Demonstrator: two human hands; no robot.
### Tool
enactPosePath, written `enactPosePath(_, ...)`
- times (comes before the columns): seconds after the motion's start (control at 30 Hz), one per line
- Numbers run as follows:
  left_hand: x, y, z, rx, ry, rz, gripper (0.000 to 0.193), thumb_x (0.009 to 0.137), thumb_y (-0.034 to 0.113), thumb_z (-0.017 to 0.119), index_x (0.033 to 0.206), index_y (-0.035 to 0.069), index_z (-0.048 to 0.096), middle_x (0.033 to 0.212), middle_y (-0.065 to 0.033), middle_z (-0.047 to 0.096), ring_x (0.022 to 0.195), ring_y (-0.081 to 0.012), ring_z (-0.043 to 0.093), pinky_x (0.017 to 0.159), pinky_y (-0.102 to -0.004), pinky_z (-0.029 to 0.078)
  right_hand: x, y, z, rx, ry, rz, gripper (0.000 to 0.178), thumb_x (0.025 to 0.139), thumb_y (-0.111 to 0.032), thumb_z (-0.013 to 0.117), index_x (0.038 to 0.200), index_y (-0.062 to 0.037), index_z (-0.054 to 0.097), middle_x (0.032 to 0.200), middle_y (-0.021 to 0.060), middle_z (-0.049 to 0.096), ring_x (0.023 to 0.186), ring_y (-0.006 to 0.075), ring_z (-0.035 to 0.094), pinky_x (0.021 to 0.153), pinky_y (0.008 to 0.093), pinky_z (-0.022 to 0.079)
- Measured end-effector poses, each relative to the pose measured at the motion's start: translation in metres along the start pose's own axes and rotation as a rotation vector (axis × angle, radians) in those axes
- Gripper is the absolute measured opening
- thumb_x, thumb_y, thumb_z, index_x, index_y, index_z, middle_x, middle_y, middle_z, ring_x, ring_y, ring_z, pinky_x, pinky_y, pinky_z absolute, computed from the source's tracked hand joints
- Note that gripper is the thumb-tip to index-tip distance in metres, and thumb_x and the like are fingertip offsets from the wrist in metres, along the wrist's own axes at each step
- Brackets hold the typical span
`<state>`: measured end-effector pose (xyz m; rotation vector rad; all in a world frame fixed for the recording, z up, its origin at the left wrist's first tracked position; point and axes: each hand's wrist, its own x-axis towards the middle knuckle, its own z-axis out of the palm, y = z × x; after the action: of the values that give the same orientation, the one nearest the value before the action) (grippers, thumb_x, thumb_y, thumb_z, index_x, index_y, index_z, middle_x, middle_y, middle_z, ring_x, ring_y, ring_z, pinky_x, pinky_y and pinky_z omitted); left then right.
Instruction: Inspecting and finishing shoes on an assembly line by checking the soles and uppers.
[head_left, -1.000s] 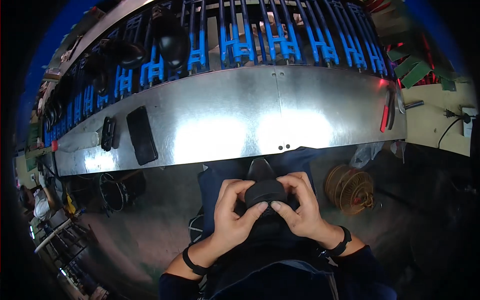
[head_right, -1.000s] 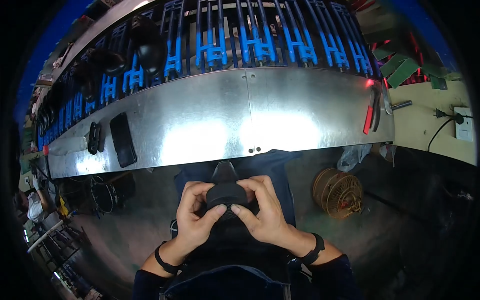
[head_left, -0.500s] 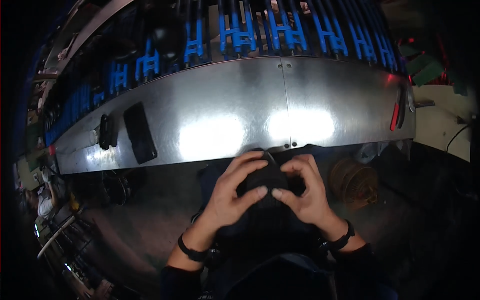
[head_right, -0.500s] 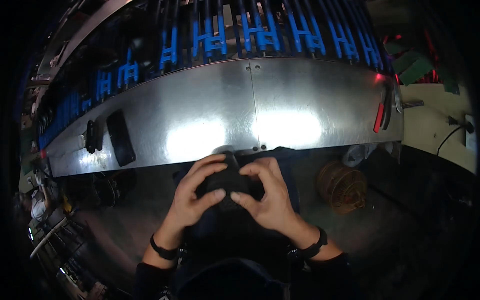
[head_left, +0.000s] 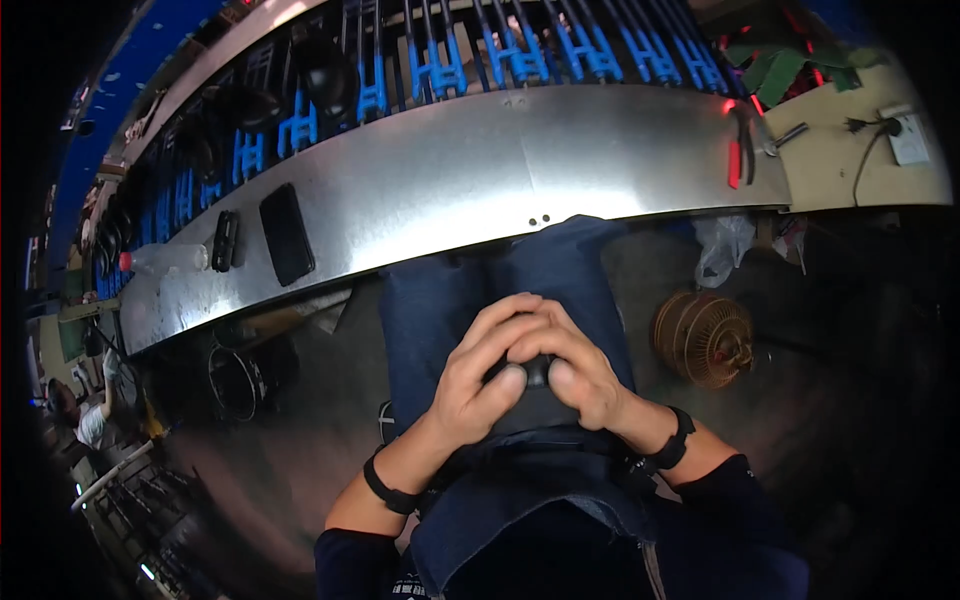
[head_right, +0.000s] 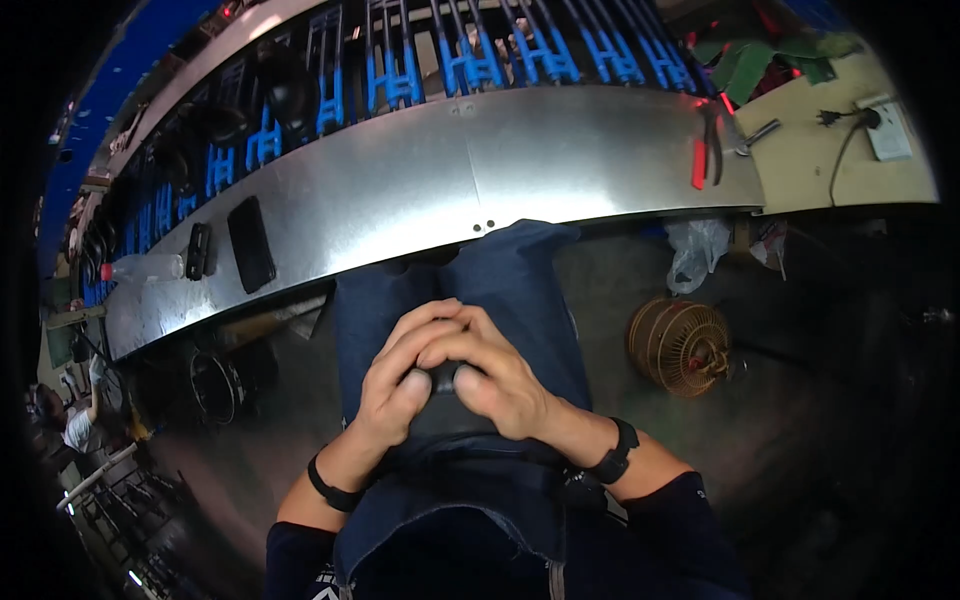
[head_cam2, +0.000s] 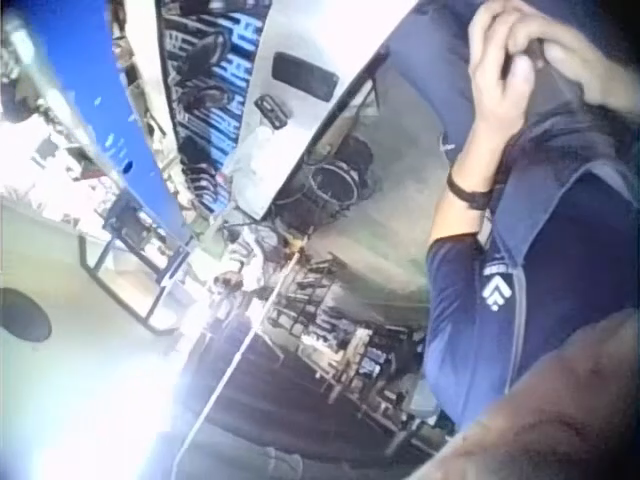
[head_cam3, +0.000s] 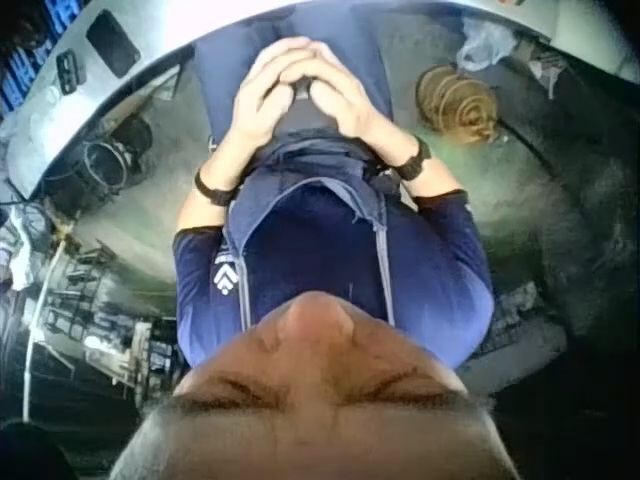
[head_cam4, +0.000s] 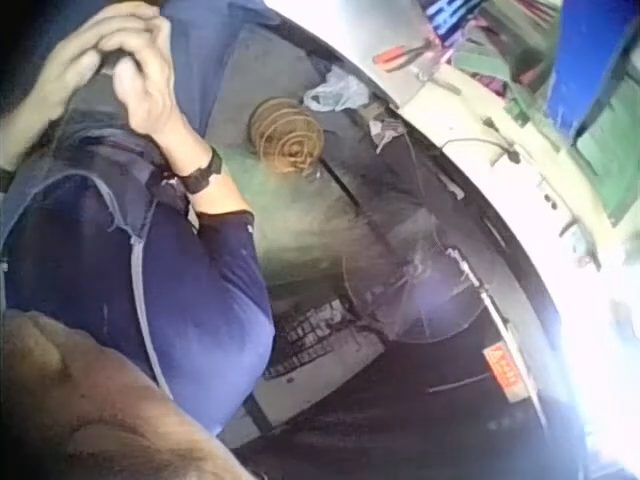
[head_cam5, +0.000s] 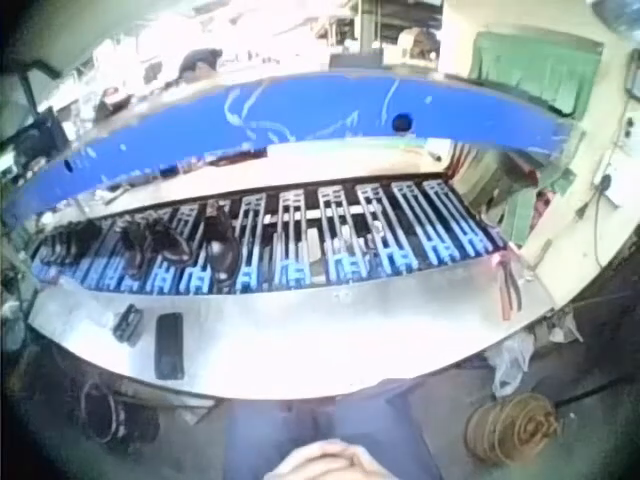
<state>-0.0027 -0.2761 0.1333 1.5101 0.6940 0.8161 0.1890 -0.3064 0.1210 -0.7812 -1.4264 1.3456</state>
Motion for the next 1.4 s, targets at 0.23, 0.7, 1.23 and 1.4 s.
enactPosePath(0.23,-0.040,-0.018,0.022,0.053,-0.018,-0.053,0.116,0.079,0.047,0.082,0.160,-0.004,0.017,0.168,-0.0266,0.013,0.157,-0.0399,0.015,0.126,-0.0472,0.021,-0.029,-0.008,-0.003,0.171,0.165,0.051,0.066,0.110,-0.054,0.016,0.124,-0.0034,0.057,0.135,0.0203,0.051,0.124,0.0271,0.051,0.110,0.0403,0.039)
enactPosePath(0.7,0.002,0.078,-0.004,0.509,0.076,0.310,0.128,0.057,0.025,0.100,0.160,0.006,0.026,0.163,-0.0247,0.026,0.150,-0.0430,0.029,0.120,-0.0544,0.028,-0.083,-0.045,-0.034,0.836,0.075,0.355,0.096,0.076,-0.030,0.073,0.158,-0.0021,0.030,0.146,0.0190,0.053,0.128,0.0314,0.060,0.111,0.0432,0.048)
enactPosePath(1.23,-0.026,0.075,0.067,0.063,0.251,0.168,0.125,0.085,0.016,0.076,0.159,0.007,-0.024,0.159,-0.0260,0.026,0.141,-0.0334,0.042,0.117,-0.0457,0.036,-0.082,-0.074,0.018,0.757,0.205,0.311,0.106,0.069,-0.016,0.076,0.161,-0.0093,0.023,0.146,0.0093,0.050,0.137,0.0251,0.049,0.119,0.0407,0.036)
enactPosePath(1.4,-0.017,0.055,0.053,-0.302,0.332,0.089,0.116,0.094,0.054,0.068,0.162,0.004,-0.011,0.159,-0.0234,0.030,0.143,-0.0306,0.039,0.119,-0.0445,0.033,-0.063,-0.077,0.008,0.110,0.157,0.236,0.108,0.071,-0.036,0.084,0.158,-0.0015,0.030,0.157,0.0142,0.034,0.145,0.0279,0.038,0.120,0.0408,0.031)
